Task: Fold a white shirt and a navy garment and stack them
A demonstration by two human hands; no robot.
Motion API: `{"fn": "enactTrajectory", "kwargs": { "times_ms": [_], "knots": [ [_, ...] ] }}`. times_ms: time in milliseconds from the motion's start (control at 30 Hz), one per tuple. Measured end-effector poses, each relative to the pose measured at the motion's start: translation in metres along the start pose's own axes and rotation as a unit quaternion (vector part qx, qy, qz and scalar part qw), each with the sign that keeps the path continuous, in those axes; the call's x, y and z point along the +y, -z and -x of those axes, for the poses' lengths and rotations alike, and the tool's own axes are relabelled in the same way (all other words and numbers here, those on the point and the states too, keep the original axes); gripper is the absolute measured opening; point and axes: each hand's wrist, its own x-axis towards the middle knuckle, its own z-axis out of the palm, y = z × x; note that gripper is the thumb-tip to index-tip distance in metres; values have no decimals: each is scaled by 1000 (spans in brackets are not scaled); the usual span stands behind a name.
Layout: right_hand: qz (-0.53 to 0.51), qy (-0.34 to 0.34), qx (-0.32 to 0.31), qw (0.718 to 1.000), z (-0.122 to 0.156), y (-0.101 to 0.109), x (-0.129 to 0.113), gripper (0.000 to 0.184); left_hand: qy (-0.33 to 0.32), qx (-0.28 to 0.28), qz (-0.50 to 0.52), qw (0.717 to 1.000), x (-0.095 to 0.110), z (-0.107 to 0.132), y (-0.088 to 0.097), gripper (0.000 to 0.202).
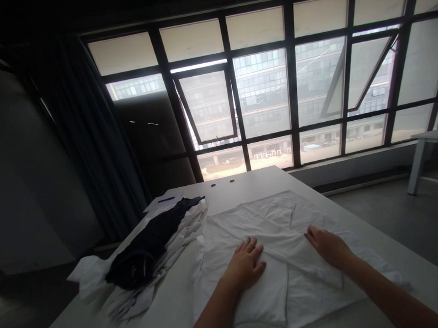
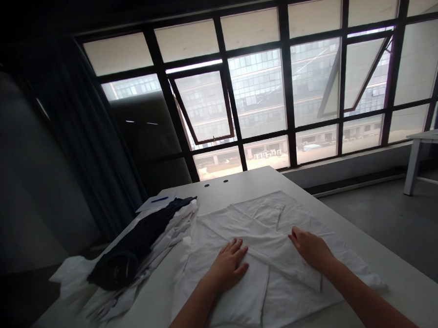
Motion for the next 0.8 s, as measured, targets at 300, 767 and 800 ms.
{"fn": "enactTrajectory", "kwargs": {
  "times_ms": [300,767,800],
  "knots": [
    [32,11,-3,999,0,-3,2,33,-35,-29,-11,999,48,4,6,66],
    [31,-21,-55,998,-2,-1,13,24,-96,-72,60,991,78,18,10,78],
    [35,-22,-69,997,-1,2,15,24,-98,-78,66,990,80,20,10,78]
  ]
}}
